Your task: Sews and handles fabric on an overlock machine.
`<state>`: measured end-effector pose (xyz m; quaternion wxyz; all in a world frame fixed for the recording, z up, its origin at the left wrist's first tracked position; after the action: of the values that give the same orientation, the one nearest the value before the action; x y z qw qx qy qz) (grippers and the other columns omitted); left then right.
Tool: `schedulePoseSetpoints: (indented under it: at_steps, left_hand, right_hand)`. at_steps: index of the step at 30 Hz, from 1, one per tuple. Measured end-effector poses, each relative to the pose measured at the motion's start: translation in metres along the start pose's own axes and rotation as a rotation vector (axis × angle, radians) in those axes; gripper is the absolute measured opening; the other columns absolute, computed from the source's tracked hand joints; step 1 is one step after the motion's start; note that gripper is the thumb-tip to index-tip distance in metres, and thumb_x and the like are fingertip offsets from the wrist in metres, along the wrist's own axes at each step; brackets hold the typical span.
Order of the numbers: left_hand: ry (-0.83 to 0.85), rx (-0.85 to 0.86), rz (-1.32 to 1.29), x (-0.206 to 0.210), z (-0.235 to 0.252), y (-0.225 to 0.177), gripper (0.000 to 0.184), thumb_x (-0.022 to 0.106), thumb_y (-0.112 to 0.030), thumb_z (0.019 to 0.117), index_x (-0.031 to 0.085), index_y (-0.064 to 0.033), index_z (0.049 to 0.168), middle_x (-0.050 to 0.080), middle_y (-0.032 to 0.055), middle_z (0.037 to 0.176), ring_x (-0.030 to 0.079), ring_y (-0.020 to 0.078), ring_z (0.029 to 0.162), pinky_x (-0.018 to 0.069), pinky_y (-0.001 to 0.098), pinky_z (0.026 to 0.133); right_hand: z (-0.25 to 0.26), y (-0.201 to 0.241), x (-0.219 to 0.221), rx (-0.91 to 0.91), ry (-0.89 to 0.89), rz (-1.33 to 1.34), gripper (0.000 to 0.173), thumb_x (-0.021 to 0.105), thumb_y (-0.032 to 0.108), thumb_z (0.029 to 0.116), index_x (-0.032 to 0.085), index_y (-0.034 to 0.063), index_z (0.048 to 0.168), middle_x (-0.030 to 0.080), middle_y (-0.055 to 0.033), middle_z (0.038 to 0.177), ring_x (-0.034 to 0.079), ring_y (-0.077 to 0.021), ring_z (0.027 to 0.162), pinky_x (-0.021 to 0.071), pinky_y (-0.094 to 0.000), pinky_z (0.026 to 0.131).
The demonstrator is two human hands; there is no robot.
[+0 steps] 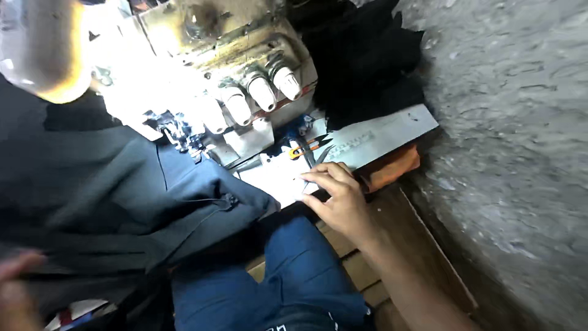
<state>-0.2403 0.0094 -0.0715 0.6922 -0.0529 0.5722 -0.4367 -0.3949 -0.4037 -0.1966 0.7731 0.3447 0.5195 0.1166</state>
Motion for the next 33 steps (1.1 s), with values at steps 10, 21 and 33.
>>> schedulePoseSetpoints:
  at_steps: [10, 21, 33]
  left_hand:
    - [0.354, 0.337, -0.319, 0.248, -0.003, -0.171, 0.022, 0.058, -0.016, 0.1013, 0.076, -0.0163, 0.114, 0.07, 0.0012, 0.127, 0.065, 0.0125, 0.117, 0.0544, 0.0323, 0.098]
    - [0.464, 0.357, -0.302, 0.274, -0.02, -0.174, 0.022, 0.058, -0.019, 0.1004, 0.077, -0.0184, 0.111, 0.073, -0.0026, 0.118, 0.068, 0.0088, 0.11, 0.0567, 0.0311, 0.094]
    - [0.597, 0.131, -0.393, 0.212, -0.083, -0.138, 0.019, 0.062, -0.006, 0.1, 0.077, -0.0054, 0.112, 0.077, 0.0076, 0.103, 0.073, 0.0169, 0.099, 0.0576, 0.0379, 0.093]
  right_hand:
    - [0.04, -0.027, -0.004, 0.08, 0.011, 0.021, 0.045, 0.087, 0.04, 0.0787, 0.077, 0.0178, 0.116, 0.069, -0.0041, 0.118, 0.065, -0.0203, 0.109, 0.0555, -0.0435, 0.095]
    - [0.141, -0.062, -0.146, -0.149, -0.246, -0.265, 0.03, 0.072, 0.013, 0.0944, 0.075, 0.0152, 0.124, 0.069, -0.0095, 0.122, 0.065, -0.0265, 0.115, 0.0538, -0.0456, 0.099]
    - [0.185, -0.079, -0.168, -0.411, -0.303, 0.045, 0.017, 0.065, 0.011, 0.0986, 0.078, 0.0005, 0.103, 0.076, -0.0117, 0.113, 0.069, -0.0201, 0.116, 0.0522, -0.0385, 0.107]
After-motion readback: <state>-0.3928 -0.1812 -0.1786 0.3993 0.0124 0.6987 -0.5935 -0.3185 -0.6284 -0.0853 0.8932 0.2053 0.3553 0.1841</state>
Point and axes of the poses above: each hand's wrist, its own z-axis towards the middle knuckle, its own x-axis out of the palm, y = z × x, the point moved 9 cm from there along z, towards the middle knuckle
